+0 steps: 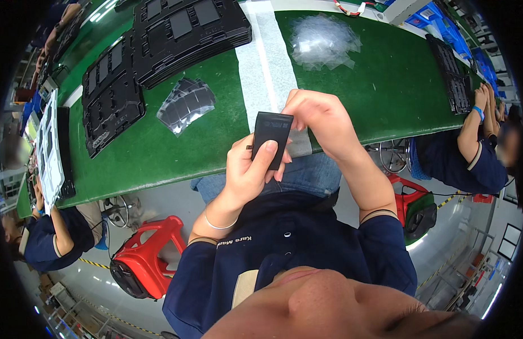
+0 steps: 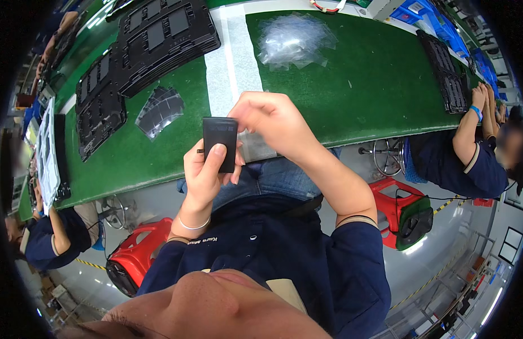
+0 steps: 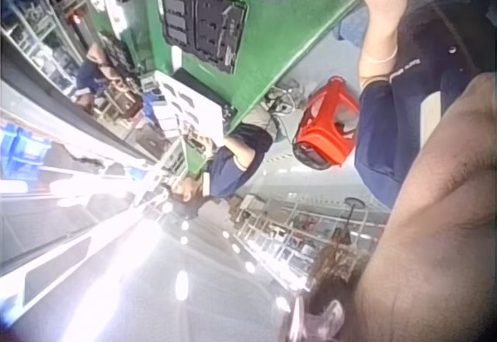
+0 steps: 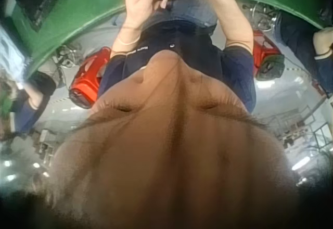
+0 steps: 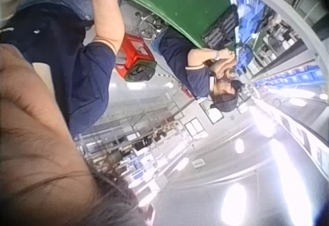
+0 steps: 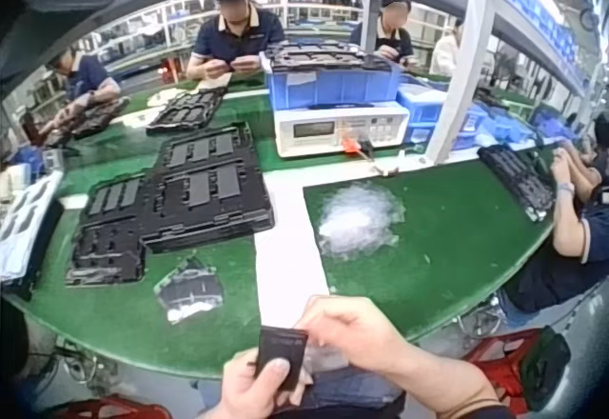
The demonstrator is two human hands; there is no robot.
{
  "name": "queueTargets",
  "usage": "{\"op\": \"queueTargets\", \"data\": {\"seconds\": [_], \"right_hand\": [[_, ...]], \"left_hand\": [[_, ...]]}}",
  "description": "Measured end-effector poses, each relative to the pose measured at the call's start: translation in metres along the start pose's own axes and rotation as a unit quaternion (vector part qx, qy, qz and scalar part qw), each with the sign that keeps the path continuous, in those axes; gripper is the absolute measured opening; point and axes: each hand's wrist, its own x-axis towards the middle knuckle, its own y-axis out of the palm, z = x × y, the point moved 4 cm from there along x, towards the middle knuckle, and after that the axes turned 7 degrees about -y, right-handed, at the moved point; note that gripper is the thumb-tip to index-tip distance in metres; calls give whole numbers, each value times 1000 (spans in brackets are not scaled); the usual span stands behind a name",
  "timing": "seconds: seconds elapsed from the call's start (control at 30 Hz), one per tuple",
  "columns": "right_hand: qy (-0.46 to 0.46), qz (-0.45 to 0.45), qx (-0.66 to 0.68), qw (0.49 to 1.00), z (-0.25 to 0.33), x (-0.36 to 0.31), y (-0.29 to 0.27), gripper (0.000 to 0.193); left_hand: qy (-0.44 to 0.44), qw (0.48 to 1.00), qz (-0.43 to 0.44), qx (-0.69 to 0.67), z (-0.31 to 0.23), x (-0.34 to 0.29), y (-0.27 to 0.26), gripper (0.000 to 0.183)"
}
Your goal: The recorder is assembling small black plastic housings and electronic components at a production line workstation.
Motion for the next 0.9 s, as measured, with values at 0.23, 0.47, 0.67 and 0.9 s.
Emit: {"op": "queueTargets", "data": {"seconds": [0.23,0.47,0.67,0.9], "right_hand": [[-31,30,-50,998,0,8,5,11],[18,150,-87,985,7,33,13,9],[-32,151,-81,985,0,60,-4,12],[-24,111,-75,991,-15,62,-31,21]], "left_hand": [[-9,997,-16,-69,6,3,-2,25],[-25,989,4,148,-5,8,-11,19],[53,968,-80,233,-56,12,-41,9],[278,697,-298,590,-141,61,-124,13]]}}
